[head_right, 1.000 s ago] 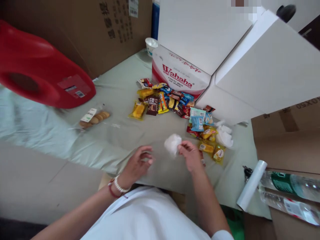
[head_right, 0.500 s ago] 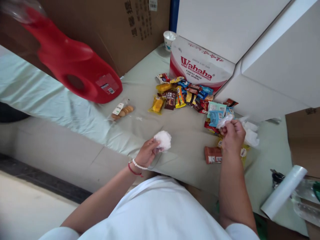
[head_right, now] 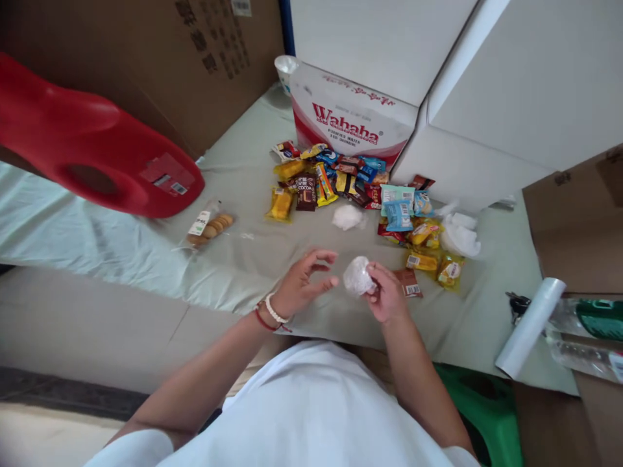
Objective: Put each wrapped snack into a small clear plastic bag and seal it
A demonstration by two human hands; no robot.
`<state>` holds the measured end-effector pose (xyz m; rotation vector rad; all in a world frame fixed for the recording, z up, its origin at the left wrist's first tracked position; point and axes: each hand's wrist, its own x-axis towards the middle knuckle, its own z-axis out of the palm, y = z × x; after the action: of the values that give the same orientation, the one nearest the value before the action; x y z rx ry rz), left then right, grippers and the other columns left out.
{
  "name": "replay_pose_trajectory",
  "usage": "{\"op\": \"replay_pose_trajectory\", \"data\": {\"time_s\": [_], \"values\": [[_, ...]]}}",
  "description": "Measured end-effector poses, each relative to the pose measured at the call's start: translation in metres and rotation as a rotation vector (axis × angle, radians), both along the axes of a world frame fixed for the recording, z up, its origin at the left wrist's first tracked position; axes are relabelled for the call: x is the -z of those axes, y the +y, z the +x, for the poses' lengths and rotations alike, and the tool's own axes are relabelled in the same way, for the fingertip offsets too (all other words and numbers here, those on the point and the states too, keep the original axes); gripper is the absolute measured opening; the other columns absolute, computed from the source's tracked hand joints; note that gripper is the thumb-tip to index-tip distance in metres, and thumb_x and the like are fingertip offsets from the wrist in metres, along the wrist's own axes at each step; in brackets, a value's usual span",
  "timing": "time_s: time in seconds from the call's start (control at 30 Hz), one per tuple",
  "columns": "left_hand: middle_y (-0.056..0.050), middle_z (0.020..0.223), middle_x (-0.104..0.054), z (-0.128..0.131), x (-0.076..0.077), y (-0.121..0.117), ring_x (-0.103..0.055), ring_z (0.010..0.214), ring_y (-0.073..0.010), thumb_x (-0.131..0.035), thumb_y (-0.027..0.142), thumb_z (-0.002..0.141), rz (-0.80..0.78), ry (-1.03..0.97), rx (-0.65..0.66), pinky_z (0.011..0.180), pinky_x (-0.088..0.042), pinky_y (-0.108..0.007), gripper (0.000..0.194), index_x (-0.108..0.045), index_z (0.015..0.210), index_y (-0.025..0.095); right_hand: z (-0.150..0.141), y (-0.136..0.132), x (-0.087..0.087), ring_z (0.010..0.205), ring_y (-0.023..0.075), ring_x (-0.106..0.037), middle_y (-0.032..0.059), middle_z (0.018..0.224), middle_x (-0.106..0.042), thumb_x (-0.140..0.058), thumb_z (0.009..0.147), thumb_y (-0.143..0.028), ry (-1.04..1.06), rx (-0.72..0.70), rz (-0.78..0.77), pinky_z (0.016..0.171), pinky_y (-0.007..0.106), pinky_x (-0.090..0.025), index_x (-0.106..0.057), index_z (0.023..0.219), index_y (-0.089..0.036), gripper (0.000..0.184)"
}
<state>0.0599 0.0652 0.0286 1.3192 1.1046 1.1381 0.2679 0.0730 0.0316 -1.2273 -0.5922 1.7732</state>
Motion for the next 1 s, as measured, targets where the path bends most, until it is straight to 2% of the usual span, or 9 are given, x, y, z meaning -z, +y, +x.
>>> {"op": "replay_pose_trajectory", "data": {"time_s": [0.07, 0.13, 0.23, 0.3, 0.4, 0.5, 0.77, 0.87, 1.0], "values": [[-0.007, 0.095, -0.072, 0.011, 0.006, -0.011, -0.065, 0.089, -0.0203, -0.08, 0.043, 0.08, -0.025, 0.024, 0.095, 0.084, -0.051, -0.031, 0.031, -0.077, 0.101, 0.021, -0.006, -0.009, 0.004, 0.04, 0.0036, -0.027, -0.008, 0.054, -0.044, -0.089, 0.065, -0.04, 0.017, -0.035, -0.074, 0.031, 0.014, -0.019, -0.063, 0.077, -0.02, 0.035], [-0.003, 0.08, -0.072, 0.019, 0.015, -0.022, -0.063, 0.076, -0.0173, -0.074, 0.041, 0.085, -0.107, 0.02, 0.047, 0.077, -0.049, -0.029, 0.021, -0.077, 0.089, 0.02, -0.013, -0.014, 0.006, 0.043, 0.0049, -0.031, -0.0066, 0.056, -0.047, -0.089, 0.067, -0.043, 0.045, -0.062, -0.066, 0.034, 0.015, -0.023, -0.064, 0.077, -0.021, 0.036], [-0.002, 0.073, -0.071, 0.023, 0.027, -0.032, -0.06, 0.069, -0.0154, -0.07, 0.045, 0.087, -0.216, -0.031, -0.111, 0.07, -0.046, -0.027, 0.027, -0.074, 0.082, 0.019, -0.025, -0.017, 0.009, 0.056, 0.0101, -0.049, -0.0019, 0.069, -0.059, -0.088, 0.069, -0.053, 0.042, -0.119, 0.07, 0.047, 0.021, -0.042, -0.069, 0.087, -0.023, 0.039], [-0.003, 0.075, -0.072, 0.02, 0.031, -0.035, -0.062, 0.071, -0.0163, -0.067, 0.052, 0.088, -0.246, -0.092, -0.098, 0.071, -0.047, -0.028, 0.035, -0.073, 0.081, 0.018, -0.031, -0.018, 0.013, 0.064, 0.0122, -0.055, -0.0001, 0.077, -0.064, -0.09, 0.069, -0.051, -0.027, -0.176, 0.168, 0.057, 0.024, -0.047, -0.072, 0.09, -0.024, 0.039], [-0.005, 0.08, -0.074, 0.013, 0.032, -0.038, -0.065, 0.076, -0.0179, -0.067, 0.057, 0.088, -0.274, -0.161, -0.008, 0.074, -0.048, -0.029, 0.04, -0.074, 0.087, 0.018, -0.037, -0.02, 0.022, 0.062, 0.0108, -0.052, -0.0006, 0.076, -0.064, -0.089, 0.071, -0.048, -0.168, -0.201, 0.241, 0.057, 0.024, -0.043, -0.072, 0.084, -0.022, 0.034], [-0.002, 0.074, -0.07, 0.008, 0.033, -0.041, -0.06, 0.068, -0.0143, -0.074, 0.057, 0.082, -0.294, -0.155, -0.066, 0.068, -0.045, -0.027, 0.04, -0.073, 0.086, 0.017, -0.035, -0.02, 0.025, 0.058, 0.0091, -0.047, -0.0017, 0.07, -0.061, -0.087, 0.073, -0.048, -0.236, -0.2, 0.232, 0.052, 0.022, -0.036, -0.073, 0.083, -0.021, 0.032], [0.008, 0.055, -0.046, -0.015, 0.038, -0.044, -0.038, 0.053, -0.0064, -0.087, 0.061, 0.065, -0.498, -0.496, -0.17, 0.054, -0.033, -0.021, 0.053, -0.056, 0.07, 0.019, 0.001, -0.014, 0.012, 0.05, 0.0064, -0.038, -0.0059, 0.064, -0.051, -0.091, 0.065, -0.046, -0.066, -0.123, 0.032, 0.047, 0.02, -0.032, -0.067, 0.079, -0.021, 0.038], [0.009, 0.057, -0.043, -0.019, 0.038, -0.045, -0.036, 0.052, -0.0052, -0.091, 0.06, 0.062, -0.562, -0.603, -0.198, 0.051, -0.032, -0.02, 0.055, -0.054, 0.071, 0.019, 0.009, -0.015, 0.015, 0.052, 0.0094, -0.039, -0.0041, 0.061, -0.05, -0.084, 0.073, -0.051, -0.28, -0.244, 0.099, 0.049, 0.023, -0.033, -0.065, 0.074, -0.02, 0.036], [0.009, 0.058, -0.041, -0.018, 0.039, -0.047, -0.036, 0.052, -0.0042, -0.091, 0.055, 0.065, -0.563, -0.615, -0.206, 0.05, -0.031, -0.018, 0.053, -0.054, 0.071, 0.018, 0.006, -0.021, 0.013, 0.068, 0.0163, -0.052, 0.001, 0.075, -0.062, -0.075, 0.086, -0.044, -0.799, -0.065, 0.468, 0.063, 0.029, -0.042, -0.069, 0.083, -0.023, 0.022]]}}
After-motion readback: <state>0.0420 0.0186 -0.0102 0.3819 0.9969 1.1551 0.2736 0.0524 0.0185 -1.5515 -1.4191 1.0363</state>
